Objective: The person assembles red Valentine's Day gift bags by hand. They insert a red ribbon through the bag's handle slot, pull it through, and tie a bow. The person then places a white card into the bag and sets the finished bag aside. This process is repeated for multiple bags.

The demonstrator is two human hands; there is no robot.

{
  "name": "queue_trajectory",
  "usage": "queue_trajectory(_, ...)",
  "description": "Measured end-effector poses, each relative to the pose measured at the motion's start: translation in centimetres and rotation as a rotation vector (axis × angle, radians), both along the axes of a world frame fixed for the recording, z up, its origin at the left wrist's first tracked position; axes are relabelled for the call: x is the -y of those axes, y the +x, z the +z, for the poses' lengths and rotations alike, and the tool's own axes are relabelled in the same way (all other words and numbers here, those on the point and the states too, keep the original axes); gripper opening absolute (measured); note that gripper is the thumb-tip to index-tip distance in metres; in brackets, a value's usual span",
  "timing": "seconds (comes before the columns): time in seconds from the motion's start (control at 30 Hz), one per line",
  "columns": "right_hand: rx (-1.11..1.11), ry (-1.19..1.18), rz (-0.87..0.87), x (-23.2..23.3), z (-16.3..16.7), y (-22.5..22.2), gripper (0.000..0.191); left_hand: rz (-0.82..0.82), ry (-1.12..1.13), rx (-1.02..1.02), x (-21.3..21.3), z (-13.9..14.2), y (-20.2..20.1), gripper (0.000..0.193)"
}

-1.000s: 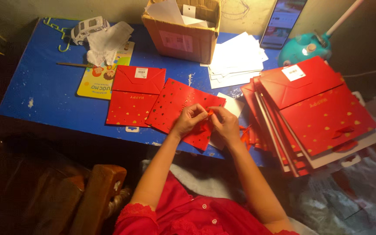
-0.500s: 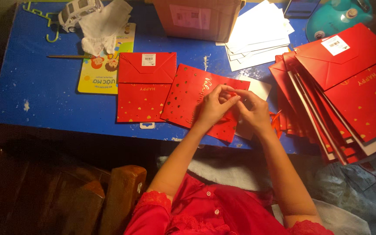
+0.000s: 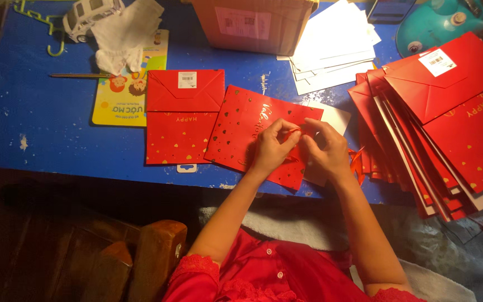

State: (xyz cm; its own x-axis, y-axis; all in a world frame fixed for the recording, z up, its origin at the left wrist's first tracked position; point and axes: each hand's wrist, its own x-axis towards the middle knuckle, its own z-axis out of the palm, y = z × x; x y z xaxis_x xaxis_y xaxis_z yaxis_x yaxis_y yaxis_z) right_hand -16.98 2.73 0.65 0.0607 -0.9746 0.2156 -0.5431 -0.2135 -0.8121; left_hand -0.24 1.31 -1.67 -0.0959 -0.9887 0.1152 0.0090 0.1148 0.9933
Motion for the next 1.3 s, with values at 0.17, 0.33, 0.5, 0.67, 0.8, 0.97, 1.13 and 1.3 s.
queue_trajectory(0.17,0.202,0.205,-0.058,-0.6,0.2,-0.5,0.045,-0.064,0.101,-0.221,0.0,-2.1,0.3,0.006)
queue_trajectory(0.33,0.135,-0.080,0.004,-1.3,0.6,0.1,0.027,-0.065,0.189,-0.572,0.3,-3.0,1.1,0.007)
queue_trajectory(0.5,-0.056,-0.072,0.019,-1.2,0.2,2.4,0.031,-0.023,0.134,-0.473,0.0,-2.3,1.3,0.012)
queue_trajectory(0.67,0.338,0.259,-0.016,-0.8,0.1,2.8,0.025,0.006,0.027,-0.110,-0.5,-1.4,1.4,0.020)
queue_trajectory(0.8,0.260,0.214,-0.051,-0.9,0.1,3.1,0.021,-0.002,0.071,-0.163,-0.3,-1.4,1.4,0.009)
queue_trajectory(0.97,-0.051,0.013,-0.018,-0.5,-0.2,3.6,0.020,-0.083,0.063,-0.302,-0.5,-1.5,1.6,0.008)
queue_trajectory(1.13,0.218,0.128,-0.031,-1.0,-1.5,3.2,0.016,-0.062,0.143,-0.358,-0.4,-1.1,2.0,0.006)
queue_trajectory(1.3,0.606,0.220,-0.039,-1.5,-2.9,2.1,0.004,-0.102,0.094,-0.429,-0.5,-0.4,1.9,0.005)
